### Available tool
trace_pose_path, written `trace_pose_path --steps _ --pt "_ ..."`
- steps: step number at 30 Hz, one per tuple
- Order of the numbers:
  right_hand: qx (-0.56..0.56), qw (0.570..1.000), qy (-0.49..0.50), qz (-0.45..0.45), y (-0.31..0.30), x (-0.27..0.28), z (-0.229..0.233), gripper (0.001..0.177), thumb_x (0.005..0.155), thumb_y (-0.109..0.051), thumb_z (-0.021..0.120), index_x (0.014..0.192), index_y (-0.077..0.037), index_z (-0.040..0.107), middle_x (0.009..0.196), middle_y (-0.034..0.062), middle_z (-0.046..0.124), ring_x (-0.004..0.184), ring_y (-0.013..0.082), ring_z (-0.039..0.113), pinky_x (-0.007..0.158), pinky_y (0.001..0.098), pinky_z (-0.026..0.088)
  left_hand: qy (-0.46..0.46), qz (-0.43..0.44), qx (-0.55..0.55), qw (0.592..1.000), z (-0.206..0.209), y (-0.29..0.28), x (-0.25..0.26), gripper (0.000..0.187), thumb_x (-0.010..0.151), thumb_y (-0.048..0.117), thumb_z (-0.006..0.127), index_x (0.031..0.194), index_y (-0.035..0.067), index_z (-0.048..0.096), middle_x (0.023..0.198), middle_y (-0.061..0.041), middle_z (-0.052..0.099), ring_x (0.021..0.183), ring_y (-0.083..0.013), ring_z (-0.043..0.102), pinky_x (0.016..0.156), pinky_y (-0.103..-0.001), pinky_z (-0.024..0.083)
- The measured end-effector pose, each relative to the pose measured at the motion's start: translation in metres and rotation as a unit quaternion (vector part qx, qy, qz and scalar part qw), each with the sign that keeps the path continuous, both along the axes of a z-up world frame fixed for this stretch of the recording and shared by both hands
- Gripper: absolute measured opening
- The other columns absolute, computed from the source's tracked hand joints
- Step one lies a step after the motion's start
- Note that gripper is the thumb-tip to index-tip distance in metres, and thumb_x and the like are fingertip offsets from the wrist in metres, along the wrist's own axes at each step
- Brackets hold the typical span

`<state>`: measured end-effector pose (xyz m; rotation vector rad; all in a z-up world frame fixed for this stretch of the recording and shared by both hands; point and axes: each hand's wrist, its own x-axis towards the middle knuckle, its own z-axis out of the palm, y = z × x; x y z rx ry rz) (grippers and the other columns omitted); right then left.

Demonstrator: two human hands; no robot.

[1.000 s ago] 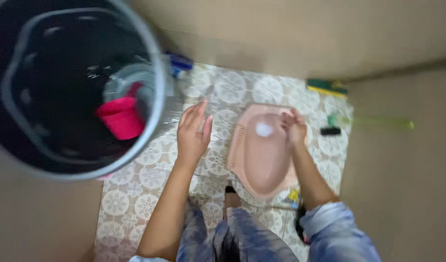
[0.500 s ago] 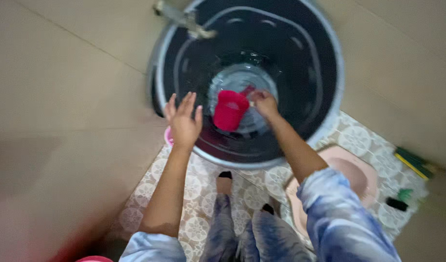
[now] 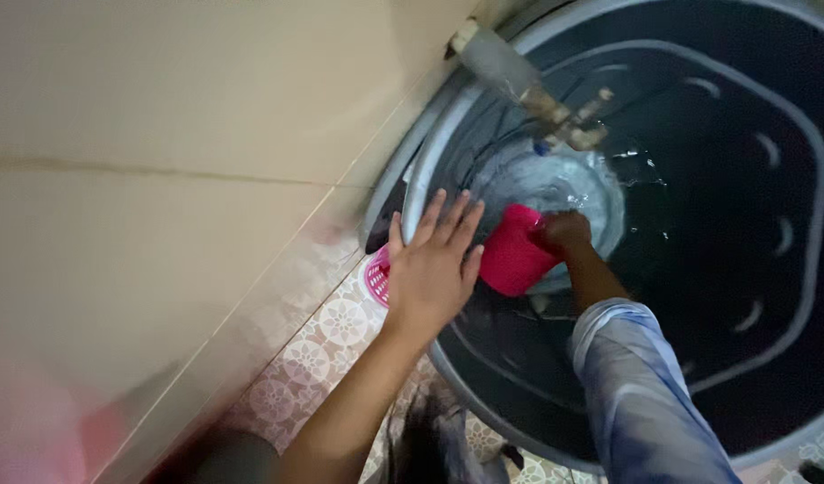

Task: The person scrubs a pink baby bathtub with a brush, rinses it with water from a bucket using a pink scoop, and then sweeps the tiled bathroom floor with a squeegee. They also remove debris from the floor drain and rinse the floor.

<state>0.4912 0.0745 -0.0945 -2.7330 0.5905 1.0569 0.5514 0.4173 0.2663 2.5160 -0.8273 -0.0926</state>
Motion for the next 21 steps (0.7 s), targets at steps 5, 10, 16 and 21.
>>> trace_pose_path --steps 5,10,16,21 --pt "0.020 0.993 0.016 -0.117 -0.004 -0.014 -0.021 0.049 0.080 -0.025 0.070 0.127 -0.018 0.060 0.129 0.0111 0.052 0.112 0.0323 0.049 0.090 0.0423 0.043 -0.004 -0.008 0.019 1.000 0.007 -0.001 0.000 0.055 0.094 0.034 0.062 0.146 0.019 0.056 0.155 -0.003 0.052 0.148 -0.0271 0.038 0.115 -0.067 0.025" --pt "0.004 0.980 -0.046 -0.196 0.002 0.006 -0.043 0.039 0.083 -0.025 0.070 0.120 -0.016 0.060 0.115 0.0098 0.053 0.098 0.0287 0.049 0.080 0.0405 0.042 0.010 -0.007 0.007 1.000 0.011 -0.001 0.002 0.057 0.092 0.034 0.065 0.145 0.017 0.056 0.153 -0.004 0.052 0.147 -0.0269 0.039 0.115 -0.066 0.026" --pt "0.122 0.942 -0.105 -0.295 -0.014 0.003 -0.035 0.028 0.087 -0.026 0.069 0.111 -0.014 0.060 0.099 0.0082 0.054 0.082 0.0244 0.049 0.068 0.0384 0.041 0.005 -0.006 0.016 1.000 0.009 -0.001 0.001 0.057 0.091 0.034 0.066 0.144 0.017 0.057 0.153 -0.005 0.052 0.147 -0.0267 0.039 0.115 -0.066 0.026" --pt "0.308 0.840 -0.108 -0.434 0.037 -0.013 -0.018 0.021 0.090 -0.027 0.069 0.104 -0.012 0.060 0.086 0.0069 0.056 0.068 0.0209 0.049 0.058 0.0367 0.041 0.007 -0.014 0.037 0.999 0.007 -0.003 0.003 0.059 0.088 0.035 0.067 0.143 0.015 0.056 0.153 -0.007 0.050 0.146 -0.0283 0.038 0.112 -0.066 0.027"
